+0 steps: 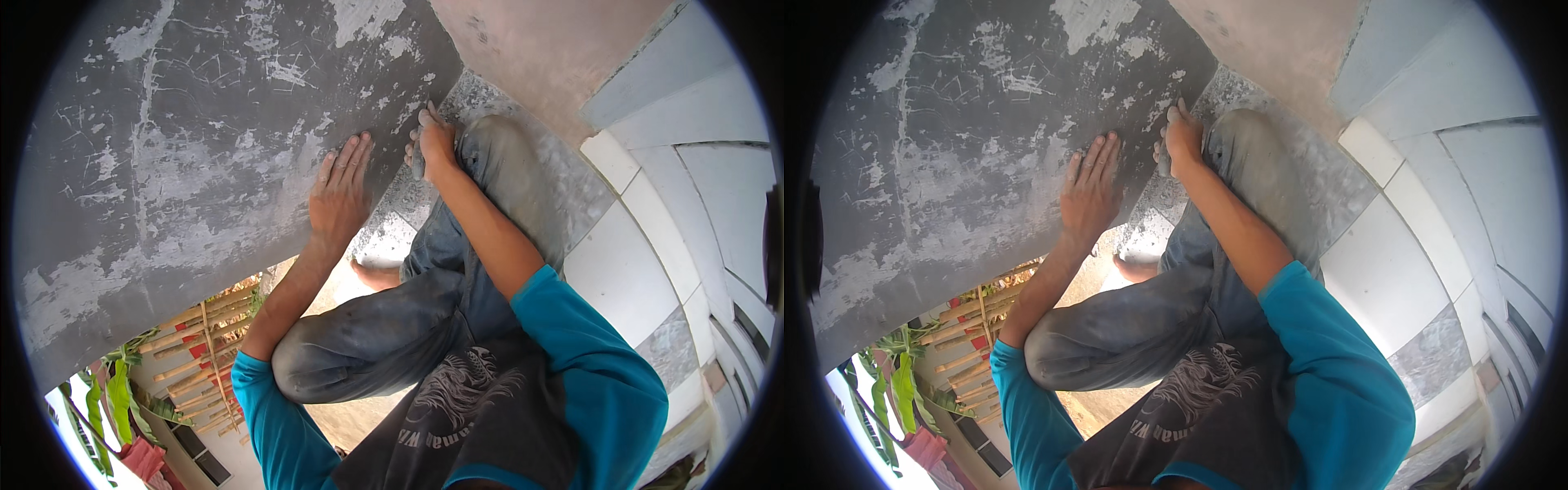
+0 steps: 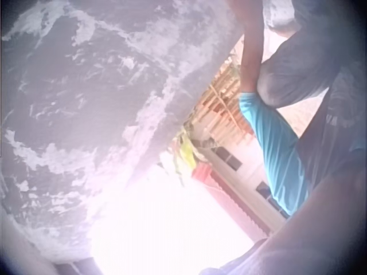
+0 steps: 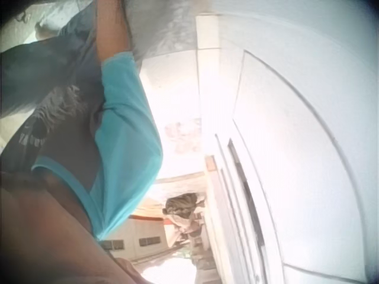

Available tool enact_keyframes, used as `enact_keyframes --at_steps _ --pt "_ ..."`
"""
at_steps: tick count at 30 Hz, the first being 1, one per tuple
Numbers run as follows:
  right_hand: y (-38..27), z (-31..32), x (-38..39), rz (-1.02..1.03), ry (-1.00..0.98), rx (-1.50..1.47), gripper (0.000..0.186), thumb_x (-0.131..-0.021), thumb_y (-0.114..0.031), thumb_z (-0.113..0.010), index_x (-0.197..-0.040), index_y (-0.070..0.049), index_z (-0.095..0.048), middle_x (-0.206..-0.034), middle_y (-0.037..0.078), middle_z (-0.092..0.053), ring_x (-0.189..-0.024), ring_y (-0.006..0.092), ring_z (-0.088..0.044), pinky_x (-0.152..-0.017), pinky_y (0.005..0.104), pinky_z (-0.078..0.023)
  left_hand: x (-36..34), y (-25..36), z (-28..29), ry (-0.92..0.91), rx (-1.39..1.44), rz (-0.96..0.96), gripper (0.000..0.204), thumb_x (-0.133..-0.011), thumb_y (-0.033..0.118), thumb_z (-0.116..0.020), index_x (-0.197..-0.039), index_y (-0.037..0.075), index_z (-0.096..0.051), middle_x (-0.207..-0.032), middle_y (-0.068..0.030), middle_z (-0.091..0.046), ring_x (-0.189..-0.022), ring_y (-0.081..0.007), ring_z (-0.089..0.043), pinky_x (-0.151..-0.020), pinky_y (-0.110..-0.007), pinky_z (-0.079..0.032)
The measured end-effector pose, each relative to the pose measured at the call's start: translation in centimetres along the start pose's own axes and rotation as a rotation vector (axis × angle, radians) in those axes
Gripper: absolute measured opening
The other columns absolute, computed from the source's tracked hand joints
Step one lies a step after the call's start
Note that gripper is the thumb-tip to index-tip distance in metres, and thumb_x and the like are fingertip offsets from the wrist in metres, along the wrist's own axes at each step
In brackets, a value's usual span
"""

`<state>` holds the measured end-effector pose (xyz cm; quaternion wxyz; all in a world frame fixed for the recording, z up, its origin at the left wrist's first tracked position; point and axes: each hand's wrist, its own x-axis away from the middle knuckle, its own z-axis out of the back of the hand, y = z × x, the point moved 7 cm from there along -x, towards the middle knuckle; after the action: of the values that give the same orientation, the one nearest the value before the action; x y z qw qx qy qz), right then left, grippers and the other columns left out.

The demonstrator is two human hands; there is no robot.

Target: The person uses a trowel to apply and smooth plaster on a wall. They repeatedly spread the material across the surface, blending it into the existing layer.

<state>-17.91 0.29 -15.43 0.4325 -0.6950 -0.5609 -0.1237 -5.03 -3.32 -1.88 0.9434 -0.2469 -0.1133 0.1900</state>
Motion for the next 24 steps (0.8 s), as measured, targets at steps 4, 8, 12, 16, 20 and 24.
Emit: enact_keyframes --at_steps 4,8,12,16,20,24 --pt "-1.0 -0.5 0.0 0.123 -0.081 0.099 0.054 -0.119 -0.03 -0.053 -0.172 -0.033 -0.045 -0.079 0.001 -0.053 -0.049 0.0162 -0.05 -0.043 0.0386 -0.047 0.0 0.0 0.3 0.043 -0.038 -0.009 0.097 -0.088 0.035 -0.08 -0.175 0.018 -0.04 -0.182 0.0043 -0.037 -0.168 -0.0128 -0.031 -0.137 -0.043 -0.024" --pt "0.0 0.0 0.3 -0.006 0.011 -0.019 0.056 -0.12 -0.028 -0.052 -0.174 -0.032 -0.042 -0.078 0.001 -0.052 -0.049 0.0152 -0.049 -0.043 0.037 -0.046 0.0 0.0 0.1 0.008 -0.015 0.005 0.099 -0.087 0.036 -0.081 -0.175 0.018 -0.039 -0.183 0.0045 -0.035 -0.168 -0.0126 -0.029 -0.138 -0.043 -0.023" --pt "-1.1 -1.1 0.5 0.145 -0.093 0.146 0.056 -0.12 -0.028 -0.051 -0.175 -0.031 -0.041 -0.077 0.001 -0.052 -0.05 0.0157 -0.051 -0.044 0.0374 -0.047 -1.0 0.0 0.7 0.021 -0.006 0.004 0.099 -0.086 0.036 -0.081 -0.175 0.018 -0.04 -0.183 0.0046 -0.034 -0.169 -0.013 -0.028 -0.137 -0.045 -0.025" --pt "-0.4 -0.2 0.1 0.023 0.006 -0.016 0.057 -0.119 -0.027 -0.052 -0.175 -0.028 -0.04 -0.077 0.001 -0.053 -0.05 0.0157 -0.051 -0.044 0.0372 -0.047 -1.7 -0.2 1.6 0.021 0.002 0.026 0.097 -0.088 0.038 -0.08 -0.174 0.017 -0.041 -0.183 0.0043 -0.034 -0.169 -0.0141 -0.028 -0.137 -0.048 -0.025" --pt "-1.2 -1.0 0.2 0.14 -0.088 0.147 0.058 -0.119 -0.029 -0.053 -0.175 -0.03 -0.04 -0.076 0.001 -0.054 -0.051 0.0162 -0.051 -0.045 0.037 -0.046 -2.6 -0.1 2.3 0.06 -0.058 0.02 0.094 -0.09 0.04 -0.078 -0.174 0.017 -0.041 -0.183 0.0046 -0.035 -0.169 -0.0148 -0.027 -0.137 -0.049 -0.024" --pt "-1.5 -0.2 0.4 0.02 0.017 -0.018 0.057 -0.119 -0.029 -0.054 -0.175 -0.03 -0.042 -0.076 0.001 -0.053 -0.052 0.0156 -0.05 -0.046 0.0367 -0.047 -2.5 -0.1 2.3 0.036 -0.031 0.037 0.092 -0.091 0.041 -0.077 -0.174 0.018 -0.042 -0.182 0.0055 -0.036 -0.169 -0.0151 -0.027 -0.136 -0.049 -0.025"
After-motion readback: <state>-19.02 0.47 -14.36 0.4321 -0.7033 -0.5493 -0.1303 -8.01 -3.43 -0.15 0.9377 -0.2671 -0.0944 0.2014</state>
